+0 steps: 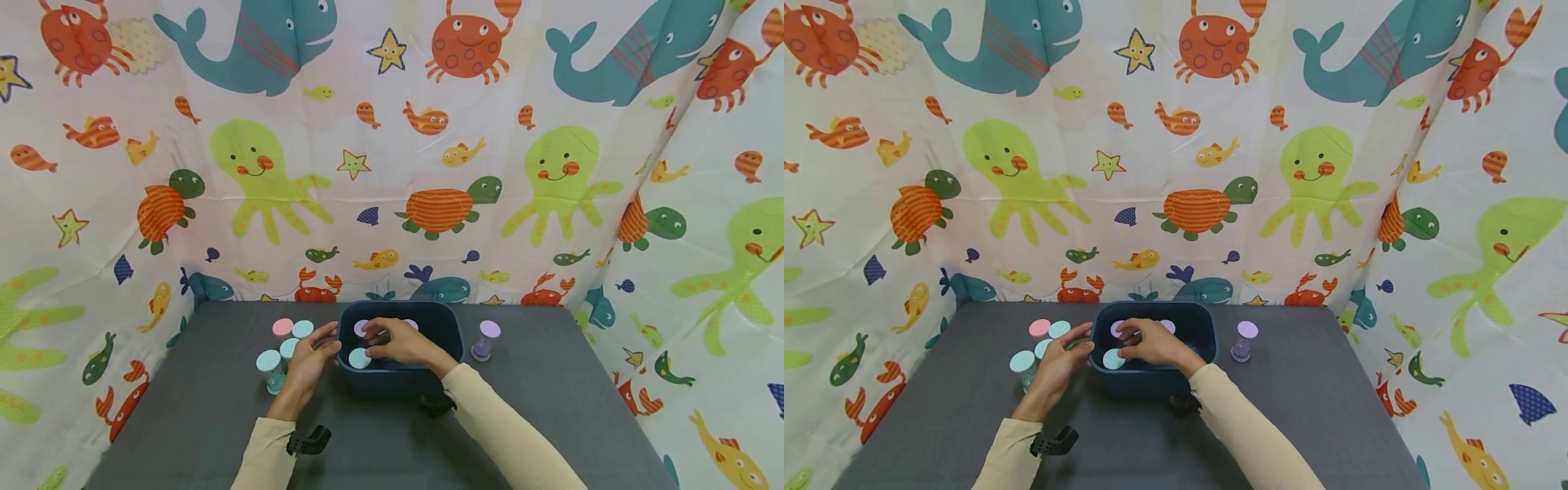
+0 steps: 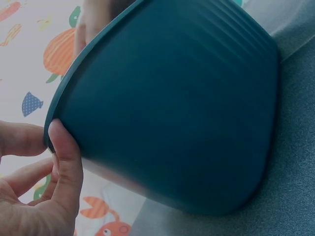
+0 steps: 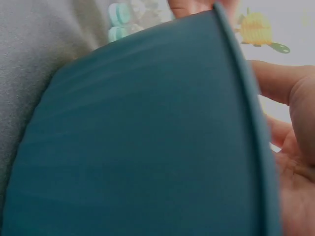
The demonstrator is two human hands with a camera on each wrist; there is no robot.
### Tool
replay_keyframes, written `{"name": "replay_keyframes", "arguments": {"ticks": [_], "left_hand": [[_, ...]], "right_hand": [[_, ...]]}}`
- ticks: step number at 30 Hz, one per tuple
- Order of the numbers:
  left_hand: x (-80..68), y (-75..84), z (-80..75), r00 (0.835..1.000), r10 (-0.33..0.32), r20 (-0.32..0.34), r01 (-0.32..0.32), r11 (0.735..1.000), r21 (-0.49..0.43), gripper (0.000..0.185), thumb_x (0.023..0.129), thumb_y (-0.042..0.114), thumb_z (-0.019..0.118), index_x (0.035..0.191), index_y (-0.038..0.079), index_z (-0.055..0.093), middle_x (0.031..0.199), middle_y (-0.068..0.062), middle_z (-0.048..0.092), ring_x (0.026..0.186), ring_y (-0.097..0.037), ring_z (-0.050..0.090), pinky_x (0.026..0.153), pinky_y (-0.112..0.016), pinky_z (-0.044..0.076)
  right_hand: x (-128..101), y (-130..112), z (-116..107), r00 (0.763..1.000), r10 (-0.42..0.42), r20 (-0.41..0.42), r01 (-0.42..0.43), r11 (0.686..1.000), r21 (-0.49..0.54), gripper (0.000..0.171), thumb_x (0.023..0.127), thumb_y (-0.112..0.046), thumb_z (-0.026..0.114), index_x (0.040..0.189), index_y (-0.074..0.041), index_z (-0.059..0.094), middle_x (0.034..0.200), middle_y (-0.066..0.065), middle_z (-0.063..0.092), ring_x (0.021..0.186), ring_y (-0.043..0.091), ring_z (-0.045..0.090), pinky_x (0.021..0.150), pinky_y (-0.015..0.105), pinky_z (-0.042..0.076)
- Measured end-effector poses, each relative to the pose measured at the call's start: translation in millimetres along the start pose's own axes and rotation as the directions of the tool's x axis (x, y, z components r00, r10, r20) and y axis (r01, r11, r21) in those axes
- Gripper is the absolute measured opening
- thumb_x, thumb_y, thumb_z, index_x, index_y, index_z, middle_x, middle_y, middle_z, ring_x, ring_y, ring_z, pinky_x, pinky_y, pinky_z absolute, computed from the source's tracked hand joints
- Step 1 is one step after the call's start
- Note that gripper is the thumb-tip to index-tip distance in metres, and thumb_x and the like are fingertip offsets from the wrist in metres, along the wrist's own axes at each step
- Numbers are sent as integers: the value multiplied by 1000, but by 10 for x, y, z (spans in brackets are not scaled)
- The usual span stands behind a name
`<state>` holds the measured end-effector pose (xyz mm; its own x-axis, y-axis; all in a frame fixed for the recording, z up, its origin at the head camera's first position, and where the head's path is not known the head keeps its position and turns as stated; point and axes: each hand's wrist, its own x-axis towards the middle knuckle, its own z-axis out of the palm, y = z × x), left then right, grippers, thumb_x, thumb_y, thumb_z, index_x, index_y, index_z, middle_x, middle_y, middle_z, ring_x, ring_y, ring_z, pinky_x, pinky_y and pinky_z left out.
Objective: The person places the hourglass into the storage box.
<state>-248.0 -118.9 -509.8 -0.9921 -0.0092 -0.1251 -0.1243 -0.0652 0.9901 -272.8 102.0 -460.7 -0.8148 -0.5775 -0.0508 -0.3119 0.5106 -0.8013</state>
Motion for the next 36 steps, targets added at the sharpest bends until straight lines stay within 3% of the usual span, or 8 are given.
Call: {"name": "replay_keyframes", "arguments": {"ticks": [7, 12, 18, 25, 36], "left_hand": [[15, -4, 10, 1000, 12, 6, -12, 1000, 3, 44, 93, 7, 62, 136, 12, 57, 130, -13, 56, 95, -18, 60, 70, -26, 55], [-8, -3, -23, 1000, 0, -6, 0, 1000, 8, 43, 94, 6, 61, 136, 14, 57, 131, -12, 57, 98, -22, 60, 71, -26, 55], [-22, -3, -42, 1000, -2, -5, 2, 1000, 9, 43, 94, 7, 61, 136, 13, 57, 131, -13, 56, 102, -25, 59, 72, -26, 55], [-3, -20, -32, 1000, -9, -3, 9, 1000, 9, 43, 94, 7, 61, 137, 14, 57, 132, -13, 55, 105, -27, 59, 72, -26, 55], [27, -18, -34, 1000, -15, -1, 15, 1000, 19, 43, 94, 8, 63, 136, 15, 58, 134, -12, 56, 102, -22, 59, 74, -26, 55]], "right_hand": [[-191, -37, -193, 992, -27, -125, 31, 999, 30, 37, 92, -20, 69, 127, -12, 60, 125, 13, 65, 116, 31, 64, 94, 43, 54], [-287, 8, -297, 978, -26, -209, 35, 998, 44, 36, 92, -19, 68, 127, -12, 61, 121, 12, 66, 110, 26, 65, 93, 39, 55], [-372, 77, -419, 958, -4, -288, 27, 997, 76, 38, 94, -16, 66, 129, -5, 59, 123, 17, 66, 112, 31, 64, 93, 45, 54], [-525, 149, -606, 933, 28, -359, -11, 999, 50, 35, 94, -18, 66, 127, -8, 61, 122, 12, 67, 111, 25, 65, 96, 43, 53], [-760, 311, -864, 882, 80, -465, -66, 997, 46, 35, 94, -24, 66, 125, -8, 61, 121, 11, 67, 112, 27, 64, 97, 46, 52]]}}
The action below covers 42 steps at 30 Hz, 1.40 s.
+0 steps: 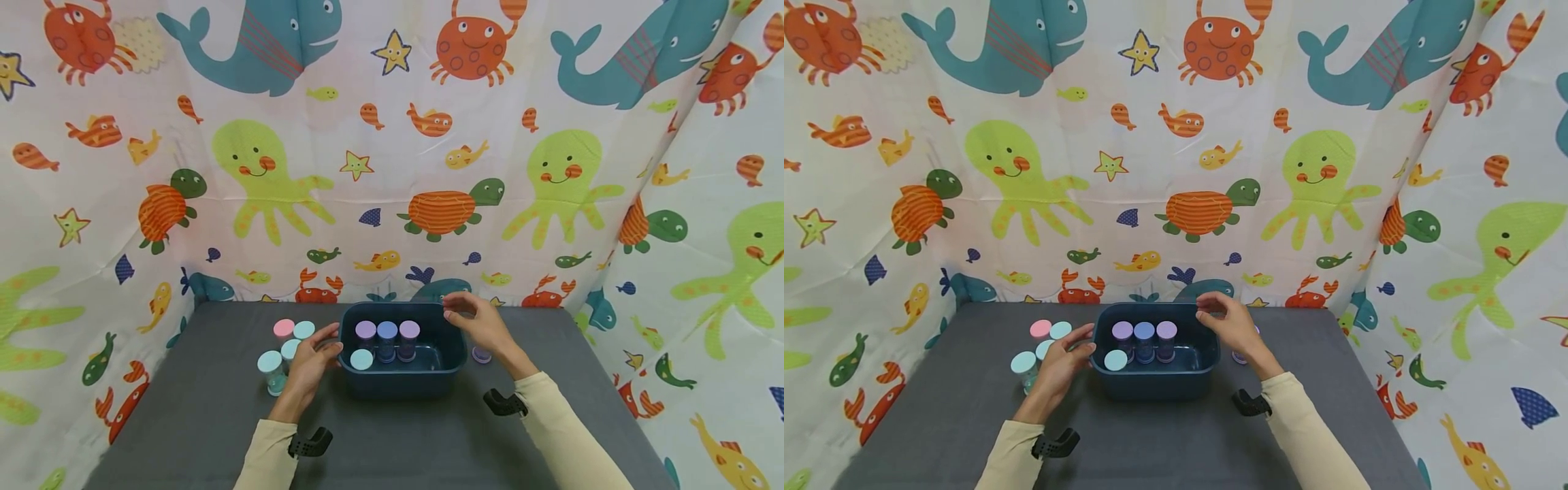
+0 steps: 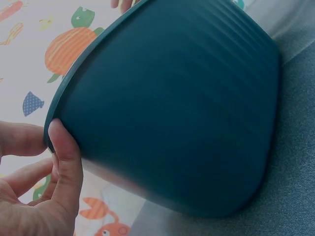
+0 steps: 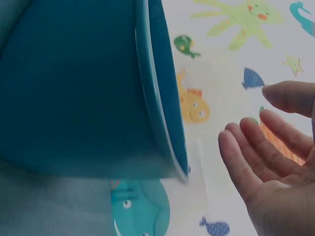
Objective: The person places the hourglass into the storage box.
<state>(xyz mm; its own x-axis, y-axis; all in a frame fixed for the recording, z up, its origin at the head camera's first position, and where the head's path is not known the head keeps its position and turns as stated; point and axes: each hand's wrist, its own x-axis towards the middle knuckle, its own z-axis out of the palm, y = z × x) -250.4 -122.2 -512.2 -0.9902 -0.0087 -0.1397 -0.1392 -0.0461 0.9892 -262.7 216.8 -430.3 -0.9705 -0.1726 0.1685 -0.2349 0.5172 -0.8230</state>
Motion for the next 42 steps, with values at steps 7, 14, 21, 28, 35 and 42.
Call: {"name": "replay_keyframes", "arguments": {"ticks": [7, 14, 21, 28, 35, 42], "left_hand": [[2, 14, -4, 1000, 15, -3, -15, 1000, 1, 43, 94, 8, 62, 136, 15, 58, 133, -12, 56, 102, -21, 59, 74, -26, 55], [-14, 11, -3, 1000, 13, 0, -13, 1000, -4, 43, 94, 8, 62, 137, 14, 57, 133, -12, 56, 101, -22, 60, 74, -27, 55], [-40, -7, 3, 1000, 18, 3, -18, 1000, -12, 43, 94, 7, 61, 137, 13, 57, 132, -13, 56, 102, -26, 59, 72, -26, 55], [-44, -11, -8, 1000, 18, -3, -18, 1000, -8, 43, 94, 7, 61, 136, 14, 57, 132, -13, 56, 99, -21, 60, 73, -26, 55], [-38, -14, -19, 1000, 23, -1, -23, 1000, -10, 43, 94, 8, 61, 136, 14, 57, 132, -13, 56, 100, -23, 60, 73, -26, 55], [-25, 2, -2, 1000, 24, 6, -24, 1000, -19, 43, 95, 7, 61, 137, 13, 57, 133, -13, 55, 107, -33, 59, 72, -26, 55]], "right_hand": [[-59, 144, -196, 998, 14, -63, -14, 1000, 0, 37, 95, -24, 65, 127, -6, 60, 124, 14, 65, 114, 30, 63, 101, 48, 49], [-181, 353, -333, 995, 34, -98, -35, 999, -2, 39, 94, -24, 67, 126, -4, 60, 124, 17, 64, 115, 31, 62, 98, 42, 51], [-313, 572, -417, 985, 64, -157, -67, 998, -15, 42, 93, -21, 68, 130, -6, 58, 135, 18, 57, 126, 36, 53, 108, 53, 41], [-344, 749, -442, 982, 100, -162, -106, 994, -30, 52, 91, -25, 70, 137, -8, 52, 141, 19, 52, 131, 36, 48, 109, 55, 40], [-335, 913, -398, 981, 115, -153, -122, 992, -35, 59, 91, -22, 71, 143, -9, 46, 144, 22, 49, 133, 39, 46, 105, 56, 43], [-349, 1069, -346, 972, 182, -151, -188, 982, -29, 65, 90, -19, 71, 146, -7, 40, 147, 23, 46, 134, 39, 44, 107, 55, 42]]}}
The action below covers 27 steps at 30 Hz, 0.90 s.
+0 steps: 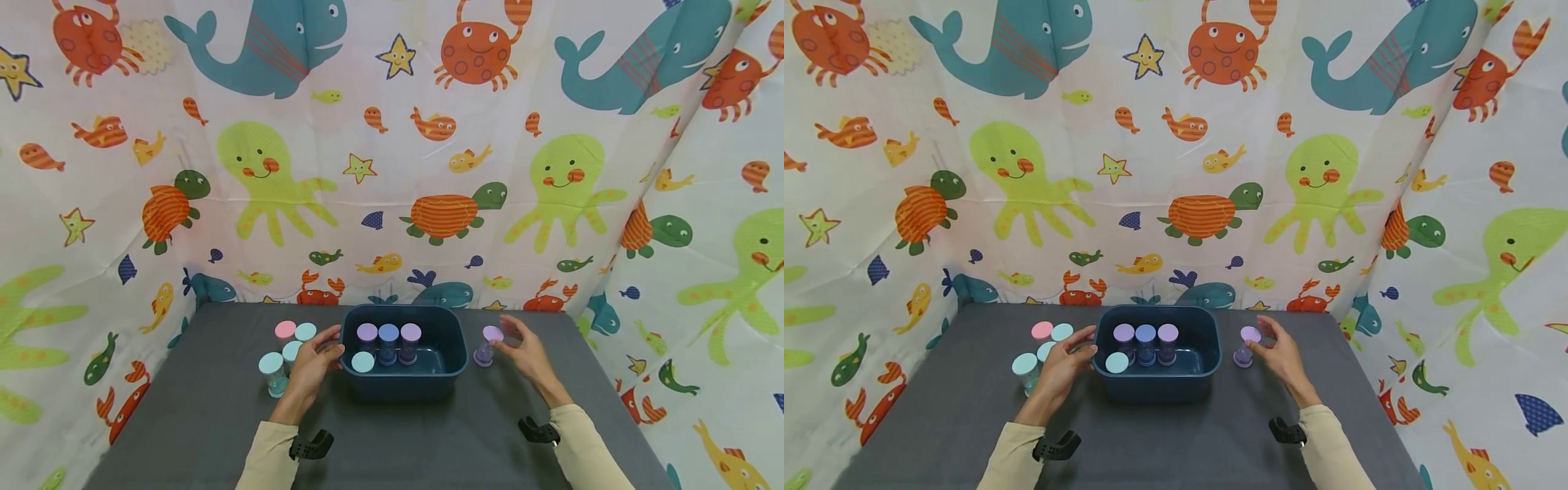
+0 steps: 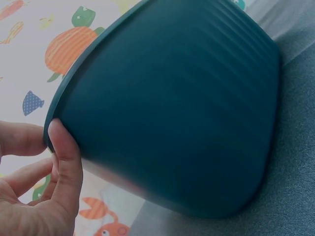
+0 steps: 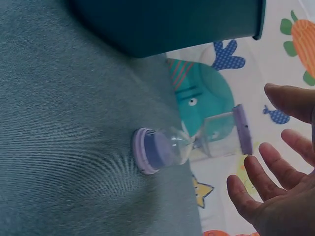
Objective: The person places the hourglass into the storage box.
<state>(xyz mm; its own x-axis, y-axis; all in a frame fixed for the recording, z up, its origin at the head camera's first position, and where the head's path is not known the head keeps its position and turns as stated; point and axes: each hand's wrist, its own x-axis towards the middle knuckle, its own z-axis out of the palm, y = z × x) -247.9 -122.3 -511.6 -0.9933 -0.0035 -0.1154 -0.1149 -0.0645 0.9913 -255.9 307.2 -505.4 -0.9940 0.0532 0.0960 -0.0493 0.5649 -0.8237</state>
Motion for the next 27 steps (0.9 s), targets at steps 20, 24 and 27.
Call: {"name": "replay_keyframes", "arguments": {"ticks": [20, 24, 27], "left_hand": [[12, -11, -12, 1000, 3, 6, -3, 1000, -1, 42, 94, 8, 62, 135, 14, 58, 131, -11, 56, 97, -20, 60, 72, -26, 55], [4, -10, -11, 1000, 1, 6, -1, 1000, -3, 42, 94, 8, 62, 136, 14, 58, 131, -12, 56, 99, -23, 60, 72, -26, 55], [2, -8, -10, 1000, 4, 6, -4, 1000, -10, 42, 94, 7, 61, 136, 13, 58, 131, -12, 56, 103, -27, 59, 71, -26, 55]], "right_hand": [[74, 186, 143, 995, 96, -16, -95, 995, 38, 62, 89, -19, 72, 142, -4, 45, 144, 24, 49, 132, 42, 47, 106, 56, 42], [81, 219, 176, 993, 121, -19, -120, 992, 46, 62, 89, -25, 72, 141, -3, 47, 141, 25, 50, 130, 42, 48, 106, 57, 41], [89, 235, 191, 991, 135, -17, -133, 990, 55, 61, 90, -25, 72, 141, -4, 47, 140, 24, 51, 129, 41, 49, 106, 55, 42]]}}
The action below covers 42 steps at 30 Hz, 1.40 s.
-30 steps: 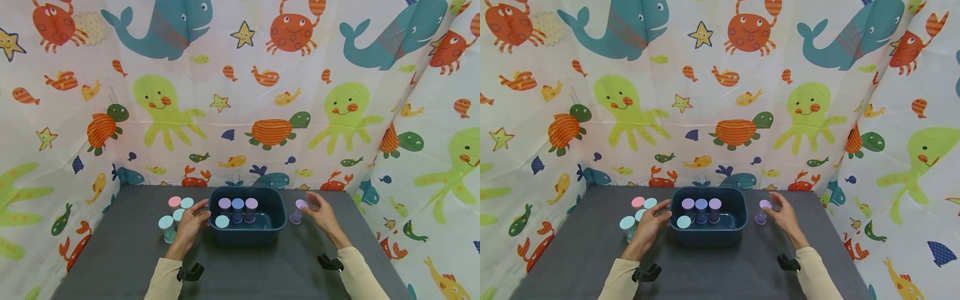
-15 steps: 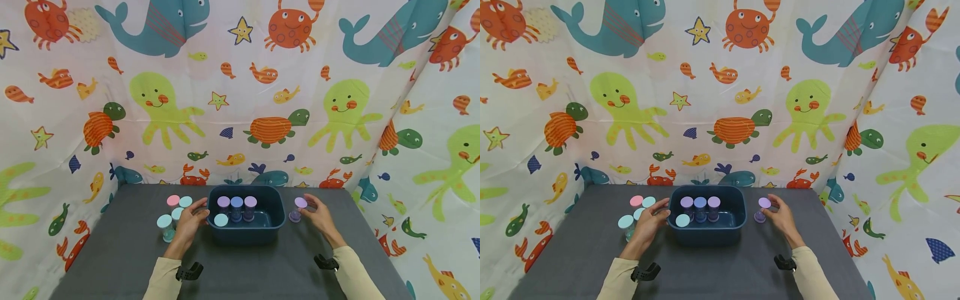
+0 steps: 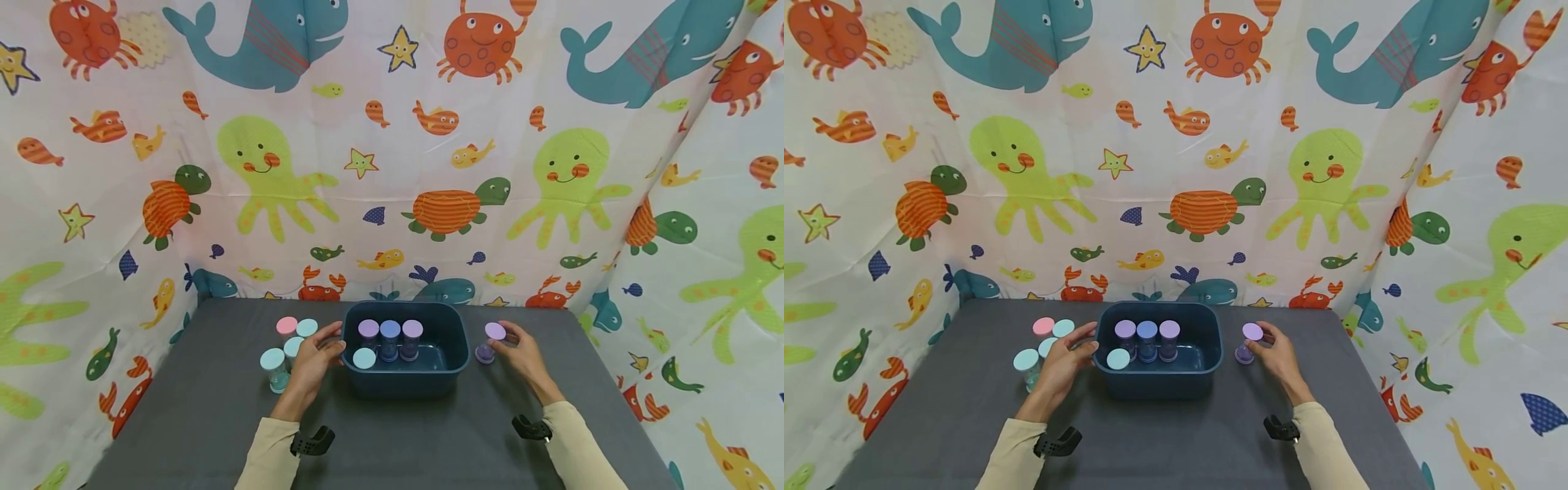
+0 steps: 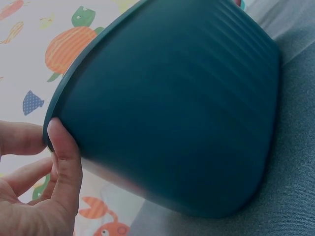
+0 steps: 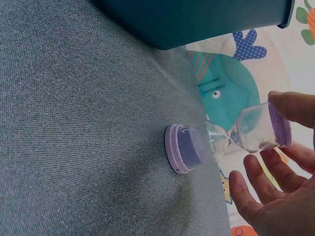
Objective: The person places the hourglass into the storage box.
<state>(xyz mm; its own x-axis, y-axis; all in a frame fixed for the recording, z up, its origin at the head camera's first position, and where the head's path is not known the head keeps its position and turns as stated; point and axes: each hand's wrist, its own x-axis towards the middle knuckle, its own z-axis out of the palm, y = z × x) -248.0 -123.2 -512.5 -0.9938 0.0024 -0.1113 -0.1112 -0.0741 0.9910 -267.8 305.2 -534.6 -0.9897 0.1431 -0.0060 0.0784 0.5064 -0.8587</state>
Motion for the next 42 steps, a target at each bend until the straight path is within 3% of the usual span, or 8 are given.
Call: {"name": "replay_keyframes", "arguments": {"ticks": [6, 18, 26, 34, 42], "left_hand": [[-3, 14, 22, 1000, 0, -1, 0, 1000, 2, 43, 94, 7, 61, 137, 13, 57, 132, -13, 55, 106, -30, 59, 71, -25, 55], [-19, 8, 24, 1000, -12, -15, 12, 1000, 14, 42, 94, 7, 62, 135, 14, 58, 131, -12, 56, 97, -19, 61, 72, -27, 55], [-24, 2, 23, 1000, -13, -6, 13, 1000, 12, 43, 94, 7, 61, 136, 14, 57, 132, -13, 55, 98, -22, 60, 72, -26, 55], [0, 0, 13, 1000, -14, -9, 14, 1000, 18, 43, 94, 7, 62, 136, 14, 58, 132, -12, 55, 96, -20, 60, 72, -26, 56], [-8, 26, 21, 1000, 12, -1, -12, 1000, -2, 44, 93, 5, 62, 137, 10, 57, 130, -16, 56, 92, -16, 60, 68, -25, 55]], "right_hand": [[-1, 1, -12, 1000, -8, -7, 8, 1000, -5, 59, 90, -26, 71, 139, -4, 48, 139, 24, 52, 128, 40, 50, 106, 54, 43], [-26, -5, -30, 998, 44, 35, -46, 998, 40, 60, 89, -29, 72, 139, -6, 47, 140, 23, 50, 130, 40, 47, 108, 56, 40], [-48, -24, -53, 998, 41, 44, -43, 998, 50, 58, 89, -27, 73, 137, -5, 49, 137, 21, 53, 126, 38, 52, 105, 53, 45], [-84, -184, -146, 998, 8, 55, -10, 999, 35, 64, 88, -34, 74, 139, -7, 48, 140, 21, 50, 130, 40, 49, 107, 56, 42], [-121, -396, -236, 999, -35, 30, 35, 999, 17, 59, 86, -33, 75, 135, -9, 52, 135, 18, 55, 125, 36, 53, 101, 51, 47]]}}
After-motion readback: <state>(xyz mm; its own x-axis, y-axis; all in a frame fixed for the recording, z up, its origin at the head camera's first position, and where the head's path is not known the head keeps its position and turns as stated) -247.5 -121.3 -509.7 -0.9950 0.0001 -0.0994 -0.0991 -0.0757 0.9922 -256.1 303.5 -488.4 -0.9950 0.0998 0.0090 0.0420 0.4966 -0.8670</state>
